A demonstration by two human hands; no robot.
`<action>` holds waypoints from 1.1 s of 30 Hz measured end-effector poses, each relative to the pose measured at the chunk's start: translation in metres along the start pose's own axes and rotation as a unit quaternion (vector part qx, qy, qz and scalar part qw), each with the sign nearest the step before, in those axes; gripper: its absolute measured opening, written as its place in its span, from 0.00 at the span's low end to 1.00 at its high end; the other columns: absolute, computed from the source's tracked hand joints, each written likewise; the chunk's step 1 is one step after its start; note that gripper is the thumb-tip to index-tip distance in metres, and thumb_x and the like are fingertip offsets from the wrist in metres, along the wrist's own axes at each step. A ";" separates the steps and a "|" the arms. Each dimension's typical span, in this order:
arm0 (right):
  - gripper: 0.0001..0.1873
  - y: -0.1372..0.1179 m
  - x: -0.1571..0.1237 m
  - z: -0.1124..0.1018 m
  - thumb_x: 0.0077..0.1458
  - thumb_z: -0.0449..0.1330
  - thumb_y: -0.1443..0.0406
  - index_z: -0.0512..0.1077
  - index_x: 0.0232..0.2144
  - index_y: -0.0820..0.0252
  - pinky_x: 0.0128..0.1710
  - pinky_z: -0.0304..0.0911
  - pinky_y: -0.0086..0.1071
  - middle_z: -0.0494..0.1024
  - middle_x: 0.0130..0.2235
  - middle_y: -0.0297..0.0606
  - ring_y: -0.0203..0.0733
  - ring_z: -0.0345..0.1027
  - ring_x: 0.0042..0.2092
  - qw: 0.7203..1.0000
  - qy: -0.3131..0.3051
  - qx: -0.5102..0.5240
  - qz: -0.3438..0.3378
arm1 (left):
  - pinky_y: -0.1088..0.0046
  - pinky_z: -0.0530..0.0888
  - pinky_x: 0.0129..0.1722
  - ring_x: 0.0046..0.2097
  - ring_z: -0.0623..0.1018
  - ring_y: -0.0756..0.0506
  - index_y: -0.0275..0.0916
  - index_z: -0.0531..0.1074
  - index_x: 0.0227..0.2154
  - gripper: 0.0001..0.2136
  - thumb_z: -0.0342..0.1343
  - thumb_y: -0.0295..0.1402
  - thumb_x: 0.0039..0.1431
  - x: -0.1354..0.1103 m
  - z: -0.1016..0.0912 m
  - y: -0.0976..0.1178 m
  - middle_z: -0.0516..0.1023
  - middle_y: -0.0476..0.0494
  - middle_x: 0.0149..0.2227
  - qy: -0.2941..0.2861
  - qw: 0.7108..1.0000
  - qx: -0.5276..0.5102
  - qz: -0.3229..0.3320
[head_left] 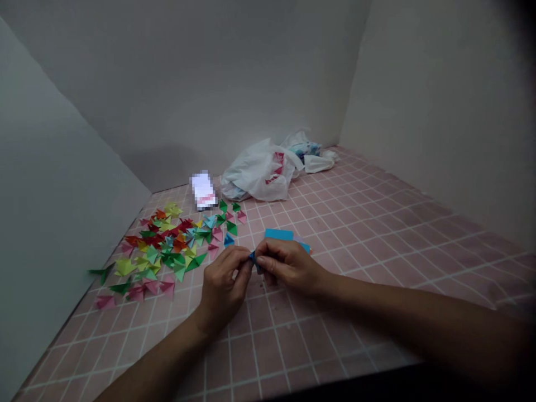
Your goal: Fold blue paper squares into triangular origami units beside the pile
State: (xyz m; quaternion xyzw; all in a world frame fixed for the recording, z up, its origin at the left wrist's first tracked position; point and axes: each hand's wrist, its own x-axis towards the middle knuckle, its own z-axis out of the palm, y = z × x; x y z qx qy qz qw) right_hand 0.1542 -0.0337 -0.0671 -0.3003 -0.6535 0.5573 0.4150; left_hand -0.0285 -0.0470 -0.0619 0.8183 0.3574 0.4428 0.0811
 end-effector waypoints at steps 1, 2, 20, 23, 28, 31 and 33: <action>0.07 0.000 0.000 0.000 0.61 0.57 0.62 0.67 0.31 0.58 0.22 0.61 0.27 0.69 0.23 0.28 0.31 0.64 0.22 1.000 -0.002 0.006 0.002 | 0.75 0.74 0.36 0.36 0.78 0.48 0.39 0.72 0.34 0.06 0.55 0.21 0.63 0.000 0.000 0.000 0.77 0.45 0.33 0.000 1.000 -0.002 0.000; 0.07 0.000 0.000 0.000 0.61 0.57 0.62 0.67 0.31 0.58 0.22 0.61 0.26 0.69 0.24 0.29 0.31 0.64 0.22 1.000 -0.003 0.012 0.002 | 0.75 0.74 0.35 0.36 0.78 0.48 0.39 0.72 0.34 0.06 0.55 0.21 0.63 0.001 0.000 0.001 0.77 0.45 0.33 0.002 1.000 -0.003 0.000; 0.07 -0.005 -0.001 0.001 0.60 0.55 0.67 0.66 0.29 0.58 0.24 0.57 0.27 0.67 0.23 0.28 0.31 0.62 0.23 0.987 0.026 -0.135 -0.086 | 0.75 0.75 0.37 0.37 0.79 0.48 0.38 0.71 0.34 0.06 0.55 0.20 0.62 0.000 0.000 0.002 0.77 0.45 0.34 0.004 0.999 0.026 0.026; 0.06 -0.008 -0.002 0.003 0.56 0.55 0.69 0.65 0.27 0.58 0.26 0.56 0.28 0.67 0.24 0.29 0.32 0.61 0.25 0.967 0.074 -0.202 -0.139 | 0.76 0.75 0.36 0.36 0.78 0.49 0.38 0.71 0.34 0.06 0.56 0.20 0.61 0.000 0.000 0.004 0.77 0.46 0.33 0.012 0.999 0.031 0.026; 0.05 -0.007 -0.002 0.005 0.55 0.55 0.67 0.64 0.27 0.57 0.21 0.58 0.26 0.67 0.23 0.28 0.31 0.63 0.21 0.984 0.145 -0.100 -0.005 | 0.77 0.76 0.36 0.37 0.79 0.50 0.38 0.71 0.35 0.06 0.56 0.21 0.62 -0.001 0.000 0.001 0.78 0.45 0.37 0.047 0.998 0.047 0.016; 0.06 -0.003 0.000 0.005 0.56 0.54 0.64 0.64 0.28 0.57 0.19 0.60 0.26 0.69 0.24 0.29 0.32 0.65 0.20 0.988 0.138 -0.026 0.062 | 0.76 0.77 0.40 0.40 0.80 0.49 0.38 0.71 0.35 0.06 0.57 0.20 0.61 0.000 0.001 -0.001 0.78 0.44 0.39 0.062 0.993 0.090 0.037; 0.05 -0.001 0.001 0.005 0.56 0.55 0.65 0.65 0.29 0.57 0.20 0.60 0.27 0.69 0.23 0.29 0.33 0.65 0.21 0.989 0.134 -0.046 0.045 | 0.75 0.77 0.41 0.40 0.80 0.49 0.38 0.71 0.35 0.06 0.57 0.20 0.60 0.000 0.001 -0.002 0.79 0.44 0.40 0.058 0.989 0.123 0.055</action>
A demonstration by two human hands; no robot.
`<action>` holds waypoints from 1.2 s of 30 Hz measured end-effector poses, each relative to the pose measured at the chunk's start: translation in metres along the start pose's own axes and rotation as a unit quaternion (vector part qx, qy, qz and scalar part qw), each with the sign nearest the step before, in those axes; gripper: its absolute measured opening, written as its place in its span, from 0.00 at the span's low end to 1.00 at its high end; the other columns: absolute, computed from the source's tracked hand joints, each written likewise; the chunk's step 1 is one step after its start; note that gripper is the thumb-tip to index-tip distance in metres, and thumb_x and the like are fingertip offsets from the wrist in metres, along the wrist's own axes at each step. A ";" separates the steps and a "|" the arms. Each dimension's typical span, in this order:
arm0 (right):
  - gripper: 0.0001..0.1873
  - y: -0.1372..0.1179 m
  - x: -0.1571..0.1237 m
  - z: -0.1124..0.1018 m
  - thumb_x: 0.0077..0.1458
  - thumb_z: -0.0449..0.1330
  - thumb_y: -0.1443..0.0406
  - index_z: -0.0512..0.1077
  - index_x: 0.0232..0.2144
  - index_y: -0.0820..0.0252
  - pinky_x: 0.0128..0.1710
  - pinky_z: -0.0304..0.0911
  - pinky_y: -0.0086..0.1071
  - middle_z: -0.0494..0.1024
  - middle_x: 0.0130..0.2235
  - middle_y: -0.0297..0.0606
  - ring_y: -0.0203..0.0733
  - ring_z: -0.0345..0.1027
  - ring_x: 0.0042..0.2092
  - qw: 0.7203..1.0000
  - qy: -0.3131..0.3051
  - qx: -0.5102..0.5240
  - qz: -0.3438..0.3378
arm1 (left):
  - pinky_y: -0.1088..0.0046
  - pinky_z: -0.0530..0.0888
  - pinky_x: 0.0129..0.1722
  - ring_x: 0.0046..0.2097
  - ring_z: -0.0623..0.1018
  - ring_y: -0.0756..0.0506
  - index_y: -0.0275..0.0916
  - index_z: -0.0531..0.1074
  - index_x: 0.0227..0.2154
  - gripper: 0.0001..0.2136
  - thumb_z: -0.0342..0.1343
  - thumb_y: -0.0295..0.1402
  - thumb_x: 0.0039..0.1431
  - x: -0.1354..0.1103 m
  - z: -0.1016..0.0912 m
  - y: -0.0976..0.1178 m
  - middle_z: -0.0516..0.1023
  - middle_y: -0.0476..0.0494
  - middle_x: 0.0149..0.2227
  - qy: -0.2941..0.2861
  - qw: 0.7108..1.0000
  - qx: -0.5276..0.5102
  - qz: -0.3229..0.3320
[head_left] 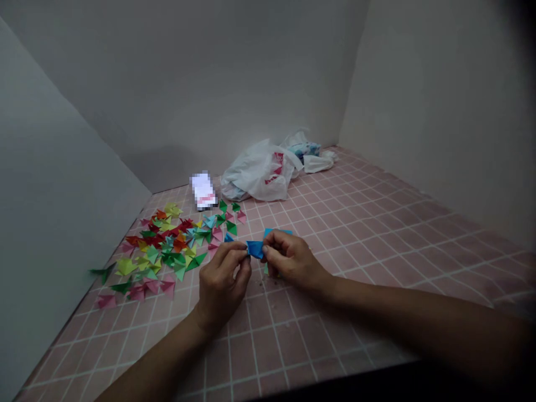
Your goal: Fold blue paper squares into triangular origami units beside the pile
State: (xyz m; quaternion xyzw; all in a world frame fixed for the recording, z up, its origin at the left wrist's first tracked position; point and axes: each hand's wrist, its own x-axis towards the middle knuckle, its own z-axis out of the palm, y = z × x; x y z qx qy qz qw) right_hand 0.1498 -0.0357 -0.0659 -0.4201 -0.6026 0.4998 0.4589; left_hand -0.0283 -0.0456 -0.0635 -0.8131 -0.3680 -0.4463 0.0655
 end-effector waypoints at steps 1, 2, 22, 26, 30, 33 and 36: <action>0.04 0.001 0.000 0.000 0.56 0.56 0.65 0.66 0.29 0.58 0.21 0.60 0.27 0.68 0.23 0.28 0.33 0.64 0.22 1.000 0.001 -0.018 -0.020 | 0.75 0.76 0.40 0.39 0.81 0.49 0.38 0.71 0.35 0.06 0.57 0.20 0.60 0.000 0.000 0.000 0.79 0.44 0.40 -0.005 1.000 0.015 0.008; 0.02 0.001 -0.001 0.000 0.56 0.57 0.66 0.67 0.31 0.58 0.22 0.60 0.27 0.69 0.24 0.29 0.33 0.65 0.23 0.998 0.003 -0.037 -0.041 | 0.76 0.76 0.39 0.39 0.81 0.49 0.38 0.71 0.35 0.06 0.57 0.20 0.60 0.000 0.000 0.000 0.79 0.44 0.40 -0.010 0.999 0.029 0.014; 0.06 0.000 0.002 -0.006 0.60 0.57 0.66 0.70 0.31 0.60 0.25 0.58 0.27 0.67 0.22 0.27 0.31 0.62 0.23 0.992 -0.061 -0.047 -0.102 | 0.75 0.77 0.39 0.39 0.82 0.48 0.39 0.71 0.36 0.05 0.56 0.22 0.62 -0.001 0.000 0.003 0.80 0.44 0.40 -0.030 0.999 0.029 0.018; 0.05 0.001 0.002 -0.005 0.60 0.58 0.65 0.70 0.32 0.60 0.25 0.59 0.27 0.68 0.24 0.28 0.31 0.63 0.23 0.990 -0.083 -0.033 -0.107 | 0.75 0.77 0.37 0.39 0.81 0.48 0.39 0.70 0.35 0.05 0.55 0.22 0.62 0.000 0.000 0.004 0.79 0.44 0.38 -0.030 0.999 -0.009 -0.018; 0.04 0.002 0.001 -0.004 0.59 0.59 0.65 0.68 0.31 0.59 0.23 0.59 0.26 0.68 0.23 0.27 0.31 0.63 0.23 0.990 -0.105 0.013 -0.094 | 0.76 0.78 0.36 0.37 0.81 0.49 0.39 0.70 0.34 0.05 0.55 0.22 0.62 0.001 0.000 0.005 0.78 0.45 0.37 -0.029 0.998 -0.047 -0.043; 0.05 0.002 0.001 -0.002 0.58 0.59 0.64 0.68 0.31 0.59 0.22 0.60 0.25 0.68 0.24 0.27 0.30 0.64 0.22 0.989 -0.119 0.068 -0.056 | 0.77 0.77 0.35 0.36 0.80 0.50 0.39 0.71 0.34 0.06 0.55 0.21 0.61 0.001 -0.001 0.004 0.78 0.45 0.37 -0.024 0.995 -0.082 -0.052; 0.06 0.000 0.001 -0.002 0.57 0.60 0.63 0.67 0.31 0.59 0.22 0.60 0.24 0.69 0.24 0.27 0.30 0.65 0.22 0.983 -0.136 0.119 -0.014 | 0.77 0.77 0.34 0.37 0.80 0.50 0.38 0.72 0.33 0.06 0.56 0.21 0.60 0.001 -0.002 0.003 0.78 0.45 0.37 -0.019 0.992 -0.109 -0.061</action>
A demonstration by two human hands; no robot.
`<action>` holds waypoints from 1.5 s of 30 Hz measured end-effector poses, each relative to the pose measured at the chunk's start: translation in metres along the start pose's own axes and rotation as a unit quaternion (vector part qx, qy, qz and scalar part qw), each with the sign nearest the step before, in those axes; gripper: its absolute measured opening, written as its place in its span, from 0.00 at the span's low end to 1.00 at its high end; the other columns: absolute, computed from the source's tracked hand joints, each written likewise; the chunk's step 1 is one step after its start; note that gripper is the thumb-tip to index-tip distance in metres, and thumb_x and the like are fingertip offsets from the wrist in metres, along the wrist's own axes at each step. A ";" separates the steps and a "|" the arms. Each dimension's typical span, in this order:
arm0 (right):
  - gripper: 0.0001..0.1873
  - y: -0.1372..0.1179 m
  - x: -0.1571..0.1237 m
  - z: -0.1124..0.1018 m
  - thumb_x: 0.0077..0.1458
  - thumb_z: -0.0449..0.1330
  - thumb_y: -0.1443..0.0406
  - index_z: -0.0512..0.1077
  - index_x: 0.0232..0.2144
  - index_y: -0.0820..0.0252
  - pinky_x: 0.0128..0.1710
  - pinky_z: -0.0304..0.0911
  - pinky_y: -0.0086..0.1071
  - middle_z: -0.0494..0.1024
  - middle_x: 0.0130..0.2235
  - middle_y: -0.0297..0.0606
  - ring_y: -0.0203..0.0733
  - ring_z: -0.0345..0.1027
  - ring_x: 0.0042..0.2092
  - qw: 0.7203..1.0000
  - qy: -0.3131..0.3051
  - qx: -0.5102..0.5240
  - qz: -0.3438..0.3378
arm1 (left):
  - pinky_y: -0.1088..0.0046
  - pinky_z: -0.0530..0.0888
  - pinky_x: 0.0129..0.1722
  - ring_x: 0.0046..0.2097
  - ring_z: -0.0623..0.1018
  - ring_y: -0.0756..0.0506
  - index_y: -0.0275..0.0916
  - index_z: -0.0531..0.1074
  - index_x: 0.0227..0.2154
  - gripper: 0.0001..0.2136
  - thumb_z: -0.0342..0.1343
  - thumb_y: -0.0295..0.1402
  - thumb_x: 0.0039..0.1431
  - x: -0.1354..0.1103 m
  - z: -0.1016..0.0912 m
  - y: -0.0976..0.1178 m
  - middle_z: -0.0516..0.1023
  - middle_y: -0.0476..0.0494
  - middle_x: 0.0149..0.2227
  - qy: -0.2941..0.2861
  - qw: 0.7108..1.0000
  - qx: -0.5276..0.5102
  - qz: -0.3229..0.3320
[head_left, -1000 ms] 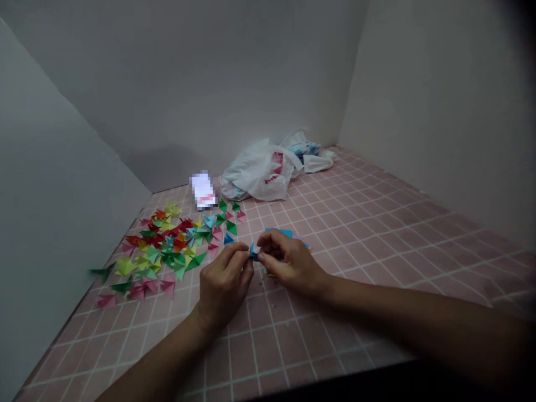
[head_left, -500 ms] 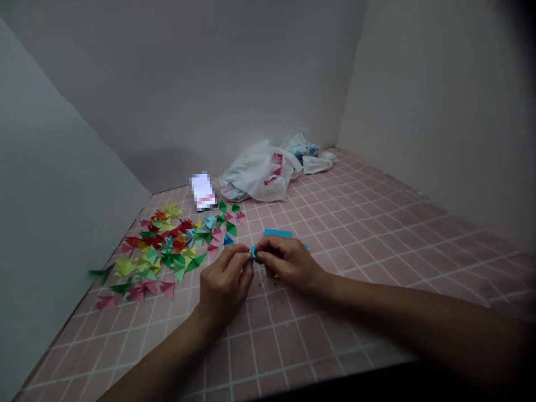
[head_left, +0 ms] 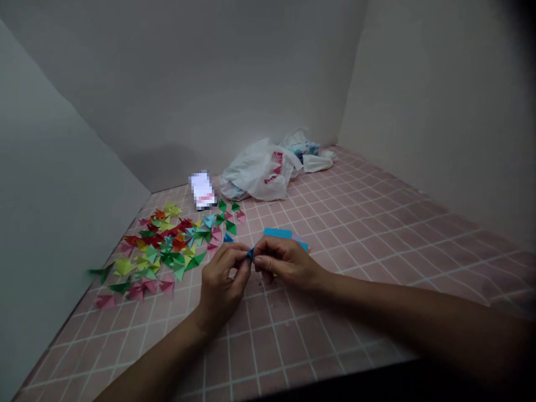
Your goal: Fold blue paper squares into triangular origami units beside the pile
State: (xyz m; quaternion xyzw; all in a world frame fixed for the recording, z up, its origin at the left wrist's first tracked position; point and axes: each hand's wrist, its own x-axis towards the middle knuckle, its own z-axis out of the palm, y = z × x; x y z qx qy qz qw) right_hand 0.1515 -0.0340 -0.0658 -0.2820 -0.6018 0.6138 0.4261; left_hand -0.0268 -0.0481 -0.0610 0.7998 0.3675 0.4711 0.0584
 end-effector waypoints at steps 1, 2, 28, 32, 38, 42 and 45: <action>0.07 0.000 0.000 0.000 0.58 0.60 0.63 0.67 0.31 0.59 0.22 0.61 0.24 0.70 0.24 0.27 0.30 0.66 0.22 1.000 -0.003 0.017 0.011 | 0.77 0.77 0.34 0.37 0.80 0.50 0.38 0.72 0.32 0.06 0.56 0.21 0.60 0.000 0.000 0.000 0.78 0.45 0.37 0.000 1.000 -0.006 -0.001; 0.07 0.000 0.000 0.000 0.58 0.61 0.62 0.68 0.31 0.59 0.22 0.61 0.24 0.70 0.25 0.27 0.30 0.66 0.22 0.999 -0.005 0.031 0.021 | 0.77 0.77 0.34 0.37 0.80 0.50 0.38 0.72 0.32 0.06 0.56 0.20 0.60 0.000 0.000 0.000 0.78 0.45 0.37 -0.001 1.000 -0.010 -0.003; 0.07 -0.009 -0.006 0.001 0.58 0.56 0.66 0.66 0.27 0.57 0.28 0.60 0.30 0.70 0.24 0.32 0.36 0.65 0.26 0.955 0.101 -0.257 -0.106 | 0.76 0.76 0.35 0.36 0.80 0.50 0.39 0.70 0.33 0.06 0.55 0.21 0.61 0.000 0.002 0.004 0.79 0.45 0.37 -0.008 0.997 0.064 0.031; 0.08 -0.006 0.000 -0.001 0.56 0.57 0.62 0.63 0.26 0.57 0.22 0.62 0.28 0.70 0.20 0.28 0.34 0.66 0.21 0.988 0.137 -0.043 0.060 | 0.74 0.78 0.39 0.40 0.81 0.49 0.39 0.71 0.35 0.06 0.55 0.21 0.62 0.000 0.000 0.001 0.79 0.43 0.41 0.025 0.996 0.079 0.035; 0.09 -0.003 0.002 0.001 0.50 0.63 0.64 0.65 0.31 0.57 0.20 0.62 0.25 0.70 0.23 0.26 0.32 0.66 0.22 0.987 0.148 -0.039 0.042 | 0.74 0.79 0.42 0.42 0.82 0.48 0.39 0.71 0.36 0.06 0.55 0.21 0.62 0.000 0.002 -0.002 0.80 0.42 0.41 -0.019 0.992 0.107 0.072; 0.04 -0.005 0.002 0.001 0.49 0.59 0.68 0.66 0.29 0.58 0.18 0.60 0.24 0.69 0.21 0.25 0.32 0.65 0.20 0.986 0.152 -0.045 0.046 | 0.74 0.79 0.43 0.42 0.82 0.48 0.39 0.71 0.36 0.07 0.55 0.20 0.62 0.000 0.002 0.001 0.80 0.42 0.41 -0.024 0.994 0.070 0.075; 0.07 -0.007 0.003 0.000 0.48 0.59 0.68 0.65 0.31 0.57 0.17 0.60 0.24 0.69 0.19 0.23 0.31 0.64 0.17 0.985 0.152 0.008 0.082 | 0.72 0.79 0.44 0.43 0.81 0.47 0.39 0.72 0.37 0.07 0.55 0.20 0.62 -0.001 0.000 0.000 0.80 0.42 0.41 -0.012 0.998 0.045 0.051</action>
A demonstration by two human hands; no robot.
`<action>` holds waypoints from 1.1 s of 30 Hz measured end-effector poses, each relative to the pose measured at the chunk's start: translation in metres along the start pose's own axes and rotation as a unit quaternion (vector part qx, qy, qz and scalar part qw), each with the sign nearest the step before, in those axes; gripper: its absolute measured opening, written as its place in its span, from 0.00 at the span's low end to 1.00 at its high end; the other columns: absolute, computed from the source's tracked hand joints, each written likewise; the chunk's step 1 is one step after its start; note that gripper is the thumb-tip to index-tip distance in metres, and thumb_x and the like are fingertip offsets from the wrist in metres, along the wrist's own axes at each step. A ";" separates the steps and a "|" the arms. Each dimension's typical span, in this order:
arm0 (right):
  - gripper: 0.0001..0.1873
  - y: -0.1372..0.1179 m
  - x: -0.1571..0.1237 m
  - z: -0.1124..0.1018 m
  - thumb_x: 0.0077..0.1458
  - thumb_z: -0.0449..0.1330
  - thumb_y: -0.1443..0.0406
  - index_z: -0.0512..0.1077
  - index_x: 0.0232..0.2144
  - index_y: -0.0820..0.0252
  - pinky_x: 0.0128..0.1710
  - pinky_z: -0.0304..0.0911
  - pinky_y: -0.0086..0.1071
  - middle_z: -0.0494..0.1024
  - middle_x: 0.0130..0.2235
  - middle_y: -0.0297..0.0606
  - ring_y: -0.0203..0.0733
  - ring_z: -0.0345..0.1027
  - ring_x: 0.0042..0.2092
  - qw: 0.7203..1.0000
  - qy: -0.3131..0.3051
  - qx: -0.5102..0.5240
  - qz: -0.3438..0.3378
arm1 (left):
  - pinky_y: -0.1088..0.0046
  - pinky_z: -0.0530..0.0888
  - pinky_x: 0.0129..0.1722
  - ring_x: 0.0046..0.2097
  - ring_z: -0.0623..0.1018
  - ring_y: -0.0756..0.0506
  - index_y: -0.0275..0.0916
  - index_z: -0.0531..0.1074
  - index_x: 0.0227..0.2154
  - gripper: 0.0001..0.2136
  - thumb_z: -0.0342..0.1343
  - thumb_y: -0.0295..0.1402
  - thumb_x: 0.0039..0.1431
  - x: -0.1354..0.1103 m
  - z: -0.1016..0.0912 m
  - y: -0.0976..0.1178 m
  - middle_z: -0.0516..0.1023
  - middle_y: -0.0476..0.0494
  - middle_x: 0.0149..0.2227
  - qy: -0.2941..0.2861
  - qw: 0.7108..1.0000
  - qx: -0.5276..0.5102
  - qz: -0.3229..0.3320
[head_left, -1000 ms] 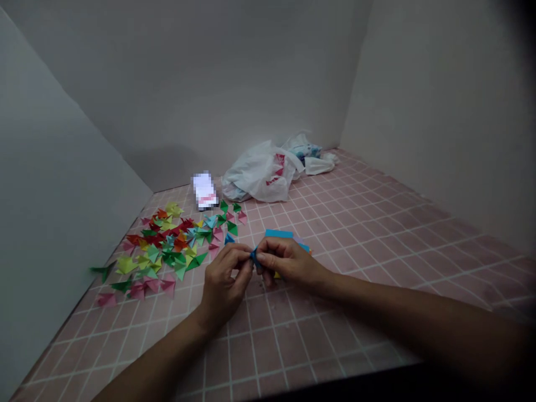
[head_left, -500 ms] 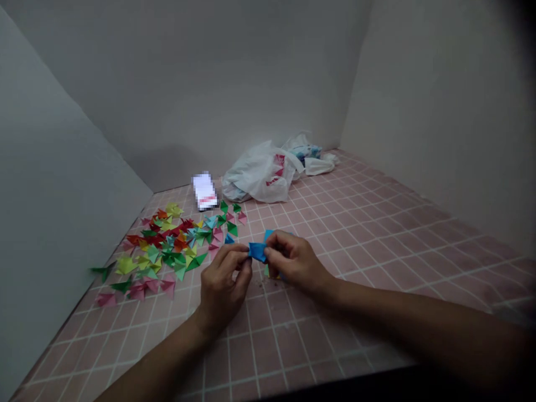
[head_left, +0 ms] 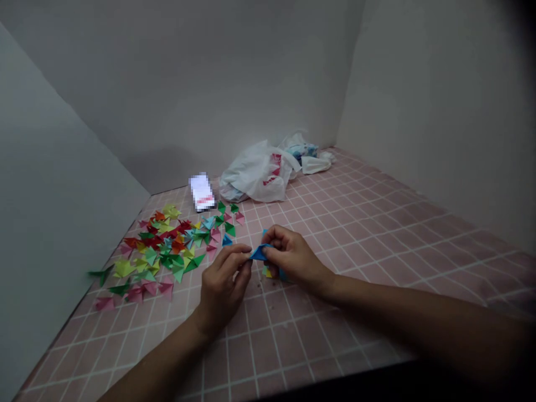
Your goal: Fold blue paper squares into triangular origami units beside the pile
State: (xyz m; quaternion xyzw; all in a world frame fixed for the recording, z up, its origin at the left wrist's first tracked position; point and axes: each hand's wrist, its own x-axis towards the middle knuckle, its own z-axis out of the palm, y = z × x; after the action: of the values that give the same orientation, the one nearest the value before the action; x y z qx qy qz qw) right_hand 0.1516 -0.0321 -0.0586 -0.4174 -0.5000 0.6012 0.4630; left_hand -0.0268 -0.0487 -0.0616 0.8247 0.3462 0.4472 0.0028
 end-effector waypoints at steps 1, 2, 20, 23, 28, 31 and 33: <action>0.07 0.000 0.000 0.000 0.48 0.59 0.68 0.65 0.32 0.57 0.17 0.61 0.24 0.70 0.19 0.23 0.31 0.64 0.16 1.000 -0.003 0.018 0.011 | 0.72 0.79 0.43 0.44 0.81 0.47 0.39 0.72 0.37 0.07 0.56 0.20 0.62 0.000 0.000 -0.001 0.80 0.42 0.41 0.000 1.000 -0.006 -0.009; 0.08 -0.001 0.001 0.000 0.48 0.60 0.67 0.64 0.32 0.57 0.17 0.62 0.24 0.71 0.19 0.23 0.31 0.64 0.16 0.999 -0.005 0.035 0.021 | 0.72 0.79 0.43 0.44 0.81 0.47 0.39 0.72 0.37 0.07 0.56 0.20 0.62 0.000 0.000 -0.002 0.80 0.42 0.42 0.000 1.000 -0.012 -0.016; 0.09 -0.012 0.001 -0.007 0.51 0.63 0.60 0.69 0.31 0.59 0.26 0.58 0.27 0.70 0.28 0.31 0.34 0.62 0.28 0.989 0.009 -0.122 -0.080 | 0.74 0.80 0.35 0.34 0.82 0.49 0.38 0.76 0.36 0.04 0.56 0.27 0.63 0.004 0.000 -0.017 0.80 0.45 0.38 -0.073 0.954 -0.210 -0.201; 0.09 -0.010 0.000 -0.006 0.50 0.63 0.62 0.69 0.31 0.59 0.28 0.59 0.28 0.71 0.30 0.32 0.35 0.63 0.30 0.996 -0.039 -0.076 -0.027 | 0.76 0.79 0.32 0.31 0.82 0.50 0.37 0.77 0.35 0.04 0.58 0.29 0.61 0.004 0.002 -0.017 0.80 0.46 0.33 -0.099 0.919 -0.272 -0.267; 0.04 -0.005 0.000 -0.002 0.49 0.61 0.66 0.68 0.28 0.59 0.27 0.57 0.27 0.69 0.26 0.30 0.33 0.61 0.27 0.996 -0.054 -0.022 0.069 | 0.78 0.77 0.29 0.26 0.79 0.52 0.37 0.75 0.33 0.05 0.62 0.31 0.55 0.005 0.006 -0.013 0.77 0.51 0.26 -0.082 0.847 -0.366 -0.378; 0.04 -0.001 0.001 -0.002 0.50 0.61 0.66 0.68 0.27 0.59 0.25 0.55 0.27 0.68 0.24 0.29 0.32 0.60 0.25 0.995 -0.057 -0.013 0.084 | 0.78 0.76 0.26 0.26 0.77 0.53 0.38 0.72 0.33 0.08 0.65 0.31 0.51 0.008 0.006 -0.009 0.75 0.54 0.28 -0.047 0.809 -0.423 -0.405; 0.05 0.000 0.002 -0.002 0.51 0.61 0.65 0.68 0.27 0.59 0.24 0.55 0.26 0.69 0.23 0.29 0.31 0.60 0.23 0.994 -0.065 -0.001 0.092 | 0.78 0.75 0.26 0.25 0.77 0.53 0.38 0.71 0.32 0.10 0.66 0.31 0.51 0.008 0.006 -0.007 0.74 0.55 0.29 -0.029 0.791 -0.450 -0.414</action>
State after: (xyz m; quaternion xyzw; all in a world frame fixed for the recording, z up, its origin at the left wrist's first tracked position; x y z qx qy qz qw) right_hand 0.1534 -0.0302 -0.0592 -0.4223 -0.4891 0.6664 0.3718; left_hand -0.0238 -0.0364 -0.0611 0.5204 0.4140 0.4839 0.5688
